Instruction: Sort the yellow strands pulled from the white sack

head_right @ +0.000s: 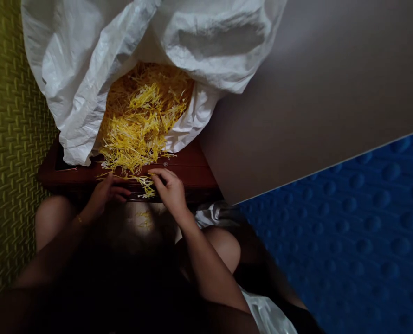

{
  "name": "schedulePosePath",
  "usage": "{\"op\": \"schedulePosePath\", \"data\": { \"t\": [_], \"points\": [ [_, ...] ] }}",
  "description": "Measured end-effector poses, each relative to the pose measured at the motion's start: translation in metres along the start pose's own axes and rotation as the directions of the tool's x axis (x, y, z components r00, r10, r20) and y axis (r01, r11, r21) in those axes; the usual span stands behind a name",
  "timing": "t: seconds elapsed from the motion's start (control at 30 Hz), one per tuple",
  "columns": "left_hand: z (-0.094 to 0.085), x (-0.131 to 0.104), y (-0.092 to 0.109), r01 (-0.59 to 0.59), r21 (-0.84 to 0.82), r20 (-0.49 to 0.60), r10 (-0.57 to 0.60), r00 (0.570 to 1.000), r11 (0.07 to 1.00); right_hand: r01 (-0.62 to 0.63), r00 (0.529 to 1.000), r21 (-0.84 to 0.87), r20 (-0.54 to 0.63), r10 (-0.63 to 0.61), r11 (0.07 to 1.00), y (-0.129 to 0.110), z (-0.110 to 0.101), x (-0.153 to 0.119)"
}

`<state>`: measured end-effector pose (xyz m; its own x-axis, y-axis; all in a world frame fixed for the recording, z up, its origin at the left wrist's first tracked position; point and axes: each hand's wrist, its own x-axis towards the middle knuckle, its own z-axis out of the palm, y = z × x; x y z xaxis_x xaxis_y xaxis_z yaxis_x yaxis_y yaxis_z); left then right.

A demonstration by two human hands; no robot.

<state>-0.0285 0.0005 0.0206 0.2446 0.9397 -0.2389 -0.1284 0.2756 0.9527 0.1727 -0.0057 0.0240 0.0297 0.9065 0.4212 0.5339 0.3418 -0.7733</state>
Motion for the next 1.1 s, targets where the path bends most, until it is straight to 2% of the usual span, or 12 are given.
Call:
{"op": "schedulePosePath", "data": {
  "t": [0.07, 0.1, 0.2, 0.23, 0.27, 0.3, 0.37, 0.47, 0.53, 0.83, 0.97, 1.1],
  "points": [
    [-0.01, -0.008, 0.008, -0.173, 0.17, -0.072, 0.187, 0.98, 0.97, 0.055, 0.999, -0.065, 0.002, -0.055, 0.996, 0.002, -0.009, 0.003],
    [-0.014, -0.012, 0.011, -0.295, 0.255, -0.121, 0.333, 0.935, 0.921, 0.085, 0.996, -0.107, 0.013, -0.084, 0.991, 0.002, -0.013, 0.004],
    [-0.016, -0.024, 0.016, -0.576, 0.43, -0.201, 0.696, 0.69, 0.695, 0.19, 0.979, -0.194, 0.11, -0.171, 0.962, -0.001, -0.017, 0.003],
    [-0.014, -0.026, 0.015, -0.613, 0.49, -0.174, 0.758, 0.628, 0.62, 0.221, 0.969, -0.197, 0.159, -0.192, 0.955, -0.003, -0.015, 0.002],
    [-0.01, -0.027, 0.013, -0.626, 0.55, -0.122, 0.794, 0.595, 0.553, 0.246, 0.956, -0.189, 0.21, -0.206, 0.951, -0.005, -0.013, 0.001],
    [-0.006, -0.026, 0.01, -0.619, 0.605, -0.051, 0.801, 0.597, 0.5, 0.262, 0.943, -0.175, 0.255, -0.214, 0.949, -0.008, -0.009, -0.001],
    [0.002, -0.021, 0.002, -0.576, 0.68, 0.08, 0.735, 0.674, 0.454, 0.264, 0.928, -0.144, 0.309, -0.21, 0.954, -0.013, -0.001, -0.004],
    [0.012, -0.014, -0.012, -0.478, 0.7, 0.172, 0.524, 0.834, 0.531, 0.244, 0.925, -0.104, 0.324, -0.199, 0.964, -0.016, 0.007, -0.007],
    [0.015, -0.012, -0.019, -0.436, 0.664, 0.201, 0.417, 0.887, 0.607, 0.227, 0.932, -0.083, 0.308, -0.191, 0.97, -0.016, 0.009, -0.008],
    [0.021, -0.008, -0.026, -0.227, 0.348, 0.126, 0.194, 0.973, 0.91, 0.24, 0.96, -0.11, 0.175, -0.219, 0.964, -0.015, 0.004, -0.006],
    [0.024, -0.007, -0.024, -0.177, 0.246, 0.169, 0.138, 0.976, 0.953, 0.197, 0.97, -0.098, 0.161, -0.18, 0.975, -0.016, 0.003, -0.007],
    [0.026, -0.008, -0.017, -0.256, 0.202, 0.147, 0.229, 0.962, 0.945, 0.09, 0.993, -0.001, 0.077, -0.09, 0.996, -0.016, 0.006, -0.007]
  ]
}}
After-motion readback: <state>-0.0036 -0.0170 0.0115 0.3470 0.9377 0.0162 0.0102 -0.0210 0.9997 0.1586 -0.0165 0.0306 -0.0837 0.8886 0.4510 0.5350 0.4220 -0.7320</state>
